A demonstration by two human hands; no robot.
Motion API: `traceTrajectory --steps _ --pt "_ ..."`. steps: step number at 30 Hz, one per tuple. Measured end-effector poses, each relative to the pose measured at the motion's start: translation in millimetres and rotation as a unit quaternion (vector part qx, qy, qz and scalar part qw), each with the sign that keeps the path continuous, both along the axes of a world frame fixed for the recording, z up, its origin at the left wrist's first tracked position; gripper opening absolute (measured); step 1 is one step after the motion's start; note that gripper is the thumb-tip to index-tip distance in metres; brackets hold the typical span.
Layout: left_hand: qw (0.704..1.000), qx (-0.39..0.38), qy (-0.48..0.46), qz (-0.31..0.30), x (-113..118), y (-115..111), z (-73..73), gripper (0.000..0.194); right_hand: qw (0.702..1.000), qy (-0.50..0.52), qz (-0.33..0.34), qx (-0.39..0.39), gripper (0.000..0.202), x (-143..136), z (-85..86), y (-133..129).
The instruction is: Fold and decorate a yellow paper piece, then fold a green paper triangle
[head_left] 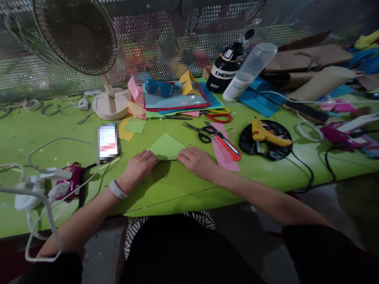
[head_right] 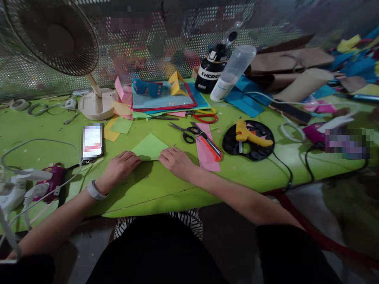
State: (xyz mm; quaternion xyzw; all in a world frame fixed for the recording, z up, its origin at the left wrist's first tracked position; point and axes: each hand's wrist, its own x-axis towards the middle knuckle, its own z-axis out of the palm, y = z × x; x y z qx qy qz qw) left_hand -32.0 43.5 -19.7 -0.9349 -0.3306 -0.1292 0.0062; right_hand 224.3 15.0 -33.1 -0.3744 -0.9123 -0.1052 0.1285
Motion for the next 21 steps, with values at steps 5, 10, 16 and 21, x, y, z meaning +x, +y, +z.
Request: traceTrajectory --steps 5,10,16,21 --pt "0.986 -0.124 -0.102 0.043 1 9 2.4 0.027 0.986 0.074 -0.079 -0.125 0.019 -1 3.7 10" --pt "0.984 -0.137 -0.072 0.089 4 10 8.3 0.022 0.953 0.087 -0.15 -0.249 0.017 -4 8.1 19" --pt "0.998 -0.019 0.025 0.058 18 -5 5.5 0.033 0.933 0.099 -0.159 -0.307 0.016 -4 17.1 22" --pt "0.998 -0.042 0.045 0.001 31 -15 -9.0 0.045 0.938 0.097 -0.151 -0.297 0.014 -4 19.2 23"
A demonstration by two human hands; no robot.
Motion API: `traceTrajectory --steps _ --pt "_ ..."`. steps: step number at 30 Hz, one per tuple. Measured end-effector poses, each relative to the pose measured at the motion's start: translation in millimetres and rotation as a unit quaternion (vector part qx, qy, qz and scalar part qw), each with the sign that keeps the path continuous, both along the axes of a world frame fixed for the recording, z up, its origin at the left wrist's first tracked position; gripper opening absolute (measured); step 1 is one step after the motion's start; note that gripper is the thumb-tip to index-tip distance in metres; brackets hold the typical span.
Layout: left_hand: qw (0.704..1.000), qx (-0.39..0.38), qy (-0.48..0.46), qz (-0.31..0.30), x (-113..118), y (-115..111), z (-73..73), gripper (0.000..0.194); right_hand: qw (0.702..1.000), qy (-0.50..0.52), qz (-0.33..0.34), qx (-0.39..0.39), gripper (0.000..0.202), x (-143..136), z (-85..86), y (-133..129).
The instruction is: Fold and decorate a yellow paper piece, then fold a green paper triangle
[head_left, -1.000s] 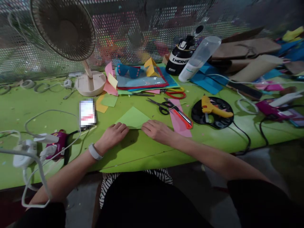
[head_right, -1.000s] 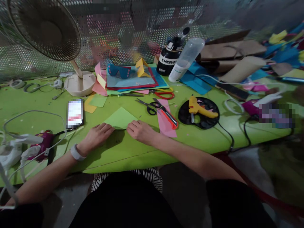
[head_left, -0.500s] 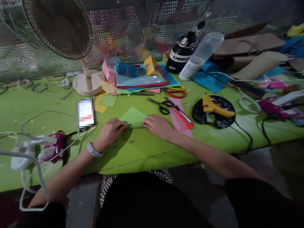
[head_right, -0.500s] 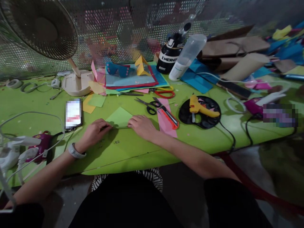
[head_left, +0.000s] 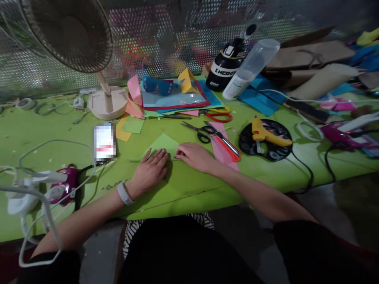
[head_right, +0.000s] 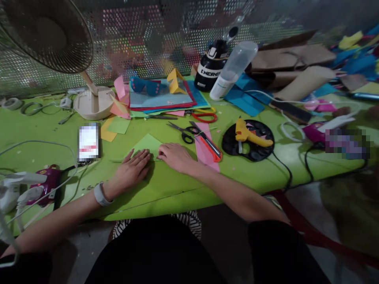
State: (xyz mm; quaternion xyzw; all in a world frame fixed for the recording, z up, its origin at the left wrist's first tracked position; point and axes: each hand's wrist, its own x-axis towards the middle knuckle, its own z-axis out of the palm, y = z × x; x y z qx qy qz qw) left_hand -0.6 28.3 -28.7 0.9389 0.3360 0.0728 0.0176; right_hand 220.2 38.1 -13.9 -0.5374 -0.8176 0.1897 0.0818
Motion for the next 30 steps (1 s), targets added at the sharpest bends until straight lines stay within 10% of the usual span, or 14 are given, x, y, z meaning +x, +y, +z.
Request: traceTrajectory --steps 15,25,30 --pt "1.0 -0.016 0.005 -0.005 -3 -7 -5.9 0.077 0.997 0.006 -0.052 -0.056 0.016 21 7.0 0" --pt "1.0 -0.021 -0.002 -0.004 -3 -8 -4.8 0.079 0.978 -0.106 -0.115 0.14 0.033 35 8.6 -15" --pt "0.999 -0.033 0.002 -0.006 -2 -9 -5.0 0.079 0.986 -0.053 0.06 0.147 0.066 -9 -2.4 -31"
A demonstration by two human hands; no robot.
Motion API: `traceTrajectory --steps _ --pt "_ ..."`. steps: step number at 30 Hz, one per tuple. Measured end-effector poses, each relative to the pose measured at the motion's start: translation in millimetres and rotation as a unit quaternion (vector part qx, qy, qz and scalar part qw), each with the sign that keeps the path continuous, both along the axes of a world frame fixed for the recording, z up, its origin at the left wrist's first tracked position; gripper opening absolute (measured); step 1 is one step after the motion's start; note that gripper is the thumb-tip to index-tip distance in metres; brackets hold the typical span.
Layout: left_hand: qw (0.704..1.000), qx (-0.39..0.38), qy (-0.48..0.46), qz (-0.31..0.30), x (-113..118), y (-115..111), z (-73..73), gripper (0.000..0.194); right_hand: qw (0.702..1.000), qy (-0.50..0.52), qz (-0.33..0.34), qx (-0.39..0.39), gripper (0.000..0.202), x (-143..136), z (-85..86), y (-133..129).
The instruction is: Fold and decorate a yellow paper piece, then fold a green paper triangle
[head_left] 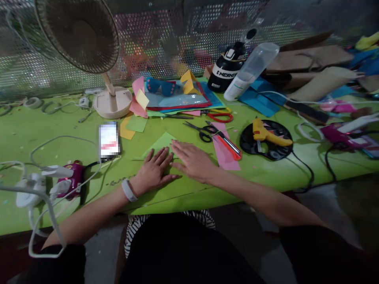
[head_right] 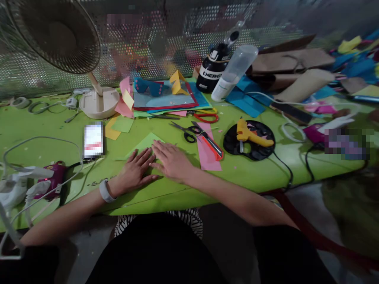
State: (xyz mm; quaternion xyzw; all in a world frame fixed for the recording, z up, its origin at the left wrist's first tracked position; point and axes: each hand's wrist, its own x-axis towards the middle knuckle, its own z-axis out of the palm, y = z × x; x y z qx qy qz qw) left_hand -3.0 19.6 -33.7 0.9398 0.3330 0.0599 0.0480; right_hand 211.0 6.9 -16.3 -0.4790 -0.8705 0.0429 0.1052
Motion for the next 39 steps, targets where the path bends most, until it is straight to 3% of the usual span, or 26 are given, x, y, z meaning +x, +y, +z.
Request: traceTrajectory --steps 3,6,16,24,31,33,35,39 --pt "1.0 -0.009 0.008 -0.004 0 1 -0.9 0.078 0.998 -0.011 0.04 -0.056 0.085 -12 -17.8 -2" --pt "1.0 -0.015 0.013 -0.008 -1 1 -0.4 0.079 0.996 -0.008 0.046 -0.078 0.09 -9 -27.9 -1" --pt "1.0 0.0 -0.006 -0.019 -6 6 1.5 0.081 0.995 -0.02 0.035 -0.088 0.097 -5 -22.0 -2" --pt "0.999 0.023 -0.004 0.038 -47 0 -1.5 0.1 0.994 -0.03 -0.054 -0.085 0.098 33 -30.0 -25" --pt "0.996 0.021 0.006 0.09 -80 -12 4.8 0.098 0.994 -0.045 -0.066 -0.072 0.096 50 -34.5 -35" --pt "0.993 0.028 0.01 0.114 -73 -13 10.9 0.096 0.994 -0.055 -0.068 -0.068 0.096 49 -34.1 -35" --pt "0.989 0.053 -0.007 0.135 -51 -12 18.1 0.098 0.994 -0.064 -0.071 -0.061 0.095 47 -34.0 -35" --pt "0.997 0.045 -0.017 0.058 19 -6 24.0 0.091 0.993 -0.08 -0.072 -0.04 0.091 47 -37.4 -36"
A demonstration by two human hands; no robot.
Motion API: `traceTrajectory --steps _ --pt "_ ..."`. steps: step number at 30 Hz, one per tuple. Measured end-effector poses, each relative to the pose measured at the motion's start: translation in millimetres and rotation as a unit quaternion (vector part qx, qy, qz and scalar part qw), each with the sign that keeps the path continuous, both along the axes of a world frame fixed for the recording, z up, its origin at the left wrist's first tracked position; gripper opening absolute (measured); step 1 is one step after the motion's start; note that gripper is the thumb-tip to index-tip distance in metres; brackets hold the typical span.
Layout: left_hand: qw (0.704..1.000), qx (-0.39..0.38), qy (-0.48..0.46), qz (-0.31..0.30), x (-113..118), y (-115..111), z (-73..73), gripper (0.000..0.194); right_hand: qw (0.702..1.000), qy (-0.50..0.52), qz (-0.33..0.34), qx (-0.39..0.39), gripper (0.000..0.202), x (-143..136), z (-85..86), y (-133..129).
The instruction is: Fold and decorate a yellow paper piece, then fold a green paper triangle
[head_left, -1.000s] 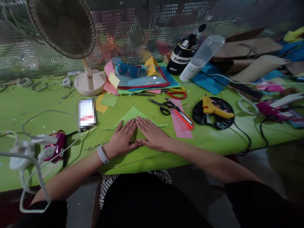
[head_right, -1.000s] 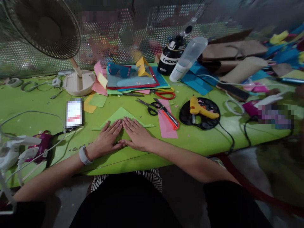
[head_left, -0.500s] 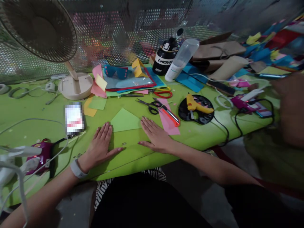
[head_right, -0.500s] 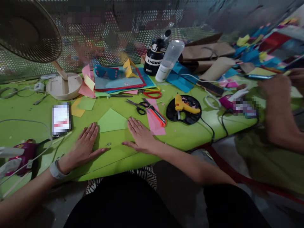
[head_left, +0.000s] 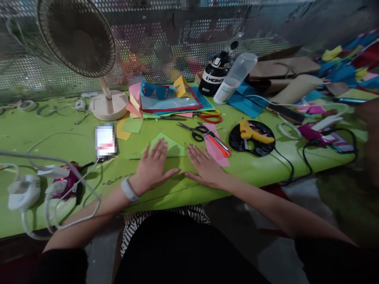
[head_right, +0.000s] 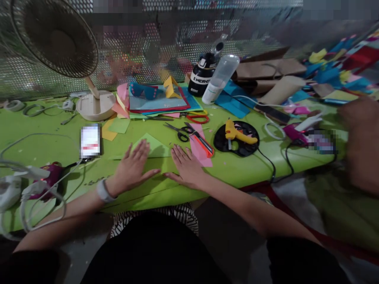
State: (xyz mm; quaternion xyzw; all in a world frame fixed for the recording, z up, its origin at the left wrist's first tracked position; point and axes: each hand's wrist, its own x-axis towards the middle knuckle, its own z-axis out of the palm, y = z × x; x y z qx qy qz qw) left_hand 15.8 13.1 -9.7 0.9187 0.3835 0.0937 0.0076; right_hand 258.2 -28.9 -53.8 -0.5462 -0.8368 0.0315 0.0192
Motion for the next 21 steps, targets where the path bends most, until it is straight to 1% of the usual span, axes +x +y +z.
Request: traceTrajectory --steps 2,3,4,6,7,9,11,13,15,17,18,19,21 --pt "0.998 -0.022 0.013 -0.056 29 4 -5.1 0.084 1.0 -0.005 0.0 0.011 0.087 1 -2.9 0" --pt "0.996 -0.038 0.02 -0.079 39 6 -9.0 0.083 1.0 -0.007 0.002 0.016 0.085 2 -4.0 1" --pt "0.995 -0.053 0.023 -0.082 45 7 -13.1 0.083 1.0 -0.009 0.004 0.018 0.085 2 -4.9 1" --pt "0.993 -0.077 0.032 -0.081 45 10 -20.0 0.09 1.0 -0.011 0.01 0.019 0.085 1 -5.0 1" --pt "0.993 -0.08 0.033 -0.08 40 10 -22.1 0.094 1.0 -0.012 0.009 0.018 0.086 0 -4.2 2" --pt "0.993 -0.079 0.034 -0.081 22 11 -23.2 0.098 1.0 -0.012 0.001 0.011 0.086 -1 -1.6 1" --pt "0.995 -0.073 0.03 -0.065 -3 10 -22.1 0.102 1.0 -0.011 -0.011 -0.001 0.086 0 1.7 0" --pt "0.997 -0.06 0.029 -0.041 -28 9 -21.3 0.1 1.0 -0.009 -0.022 -0.017 0.088 3 5.5 -3" --pt "0.999 -0.042 0.025 -0.022 -48 7 -22.4 0.1 0.999 -0.007 -0.037 -0.035 0.089 4 10.4 -4" --pt "0.999 -0.023 0.016 -0.023 -60 5 -24.9 0.1 0.998 -0.003 -0.047 -0.046 0.088 -4 16.8 -2" --pt "1.0 -0.013 0.01 -0.021 -62 4 -26.4 0.1 0.998 0.001 -0.043 -0.048 0.088 -12 20.5 0" --pt "1.0 -0.005 0.006 -0.02 -63 3 -27.9 0.099 0.998 0.007 -0.03 -0.045 0.088 -22 24.2 4" --pt "1.0 0.003 0.003 -0.018 -62 3 -30.1 0.096 0.999 0.025 0.027 -0.039 0.086 -49 30.1 14"
